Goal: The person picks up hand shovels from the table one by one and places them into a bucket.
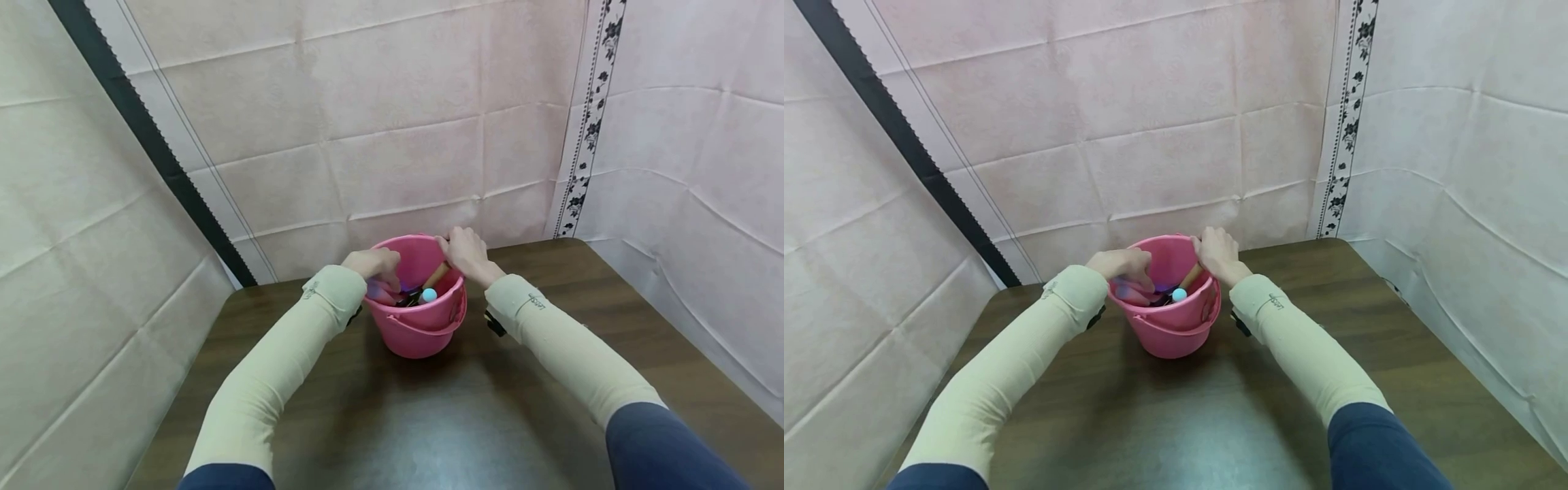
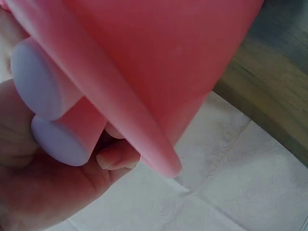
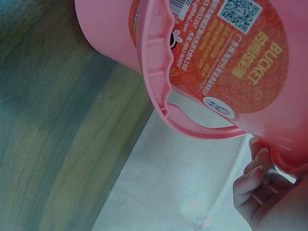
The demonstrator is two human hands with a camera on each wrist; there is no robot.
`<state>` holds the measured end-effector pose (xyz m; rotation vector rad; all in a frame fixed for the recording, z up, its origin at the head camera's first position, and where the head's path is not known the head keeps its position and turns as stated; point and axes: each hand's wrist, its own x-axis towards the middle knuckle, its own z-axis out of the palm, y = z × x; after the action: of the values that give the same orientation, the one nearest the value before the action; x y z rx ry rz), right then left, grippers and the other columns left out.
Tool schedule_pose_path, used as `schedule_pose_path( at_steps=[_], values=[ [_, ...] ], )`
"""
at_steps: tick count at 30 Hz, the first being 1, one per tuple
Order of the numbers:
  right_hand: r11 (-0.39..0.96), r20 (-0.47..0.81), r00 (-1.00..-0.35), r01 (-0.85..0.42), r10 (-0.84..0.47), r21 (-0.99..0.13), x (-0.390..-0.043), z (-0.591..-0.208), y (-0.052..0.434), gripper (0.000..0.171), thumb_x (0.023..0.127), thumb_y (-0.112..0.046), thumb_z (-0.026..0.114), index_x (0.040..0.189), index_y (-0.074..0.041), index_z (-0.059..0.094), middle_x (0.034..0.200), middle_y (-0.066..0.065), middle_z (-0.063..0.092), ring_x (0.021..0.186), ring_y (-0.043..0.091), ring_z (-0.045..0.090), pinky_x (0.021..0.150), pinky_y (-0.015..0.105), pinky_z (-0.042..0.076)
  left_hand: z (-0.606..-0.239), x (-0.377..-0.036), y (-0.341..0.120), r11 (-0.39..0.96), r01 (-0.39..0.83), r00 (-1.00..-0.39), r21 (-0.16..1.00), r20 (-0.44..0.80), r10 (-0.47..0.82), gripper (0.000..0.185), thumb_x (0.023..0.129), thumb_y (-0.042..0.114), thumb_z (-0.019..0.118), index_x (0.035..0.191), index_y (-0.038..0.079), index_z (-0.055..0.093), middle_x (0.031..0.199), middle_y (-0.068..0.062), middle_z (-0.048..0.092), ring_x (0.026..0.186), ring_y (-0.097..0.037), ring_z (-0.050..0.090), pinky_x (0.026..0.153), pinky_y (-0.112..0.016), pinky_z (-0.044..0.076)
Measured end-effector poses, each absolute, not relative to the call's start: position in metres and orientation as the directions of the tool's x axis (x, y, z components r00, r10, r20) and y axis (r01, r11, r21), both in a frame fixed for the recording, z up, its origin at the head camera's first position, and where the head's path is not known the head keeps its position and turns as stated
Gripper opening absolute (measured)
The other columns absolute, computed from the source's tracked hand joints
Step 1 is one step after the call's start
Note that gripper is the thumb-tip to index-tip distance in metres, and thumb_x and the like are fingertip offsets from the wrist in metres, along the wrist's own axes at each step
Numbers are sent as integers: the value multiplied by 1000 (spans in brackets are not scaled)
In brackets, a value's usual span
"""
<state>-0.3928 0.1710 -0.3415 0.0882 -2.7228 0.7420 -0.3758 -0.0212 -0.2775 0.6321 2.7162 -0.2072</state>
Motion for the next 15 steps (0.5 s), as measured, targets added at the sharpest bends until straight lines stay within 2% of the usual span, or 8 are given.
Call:
schedule_pose_path(
  at_steps=[10, 15],
  values=[
    [862, 311, -950, -151, 9, -484, -391, -341, 170, 47, 100, -39, 46, 62, -13, 53, 60, 4, 51, 64, 23, 55, 59, 36, 40, -281, -373, -26, 912, 410, -859, -35, -350, 373, 23, 84, 26, 68, 95, 10, 55, 88, -2, 55, 82, -17, 50, 73, -31, 43],
    [858, 307, -952, -150, 10, -492, -389, -341, 170, 48, 100, -40, 46, 61, -12, 54, 60, 5, 51, 64, 23, 54, 59, 35, 39, -285, -374, -26, 897, 439, -851, -47, -341, 399, 25, 85, 28, 70, 96, 9, 58, 90, -3, 58, 84, -16, 50, 76, -30, 43]
  ],
)
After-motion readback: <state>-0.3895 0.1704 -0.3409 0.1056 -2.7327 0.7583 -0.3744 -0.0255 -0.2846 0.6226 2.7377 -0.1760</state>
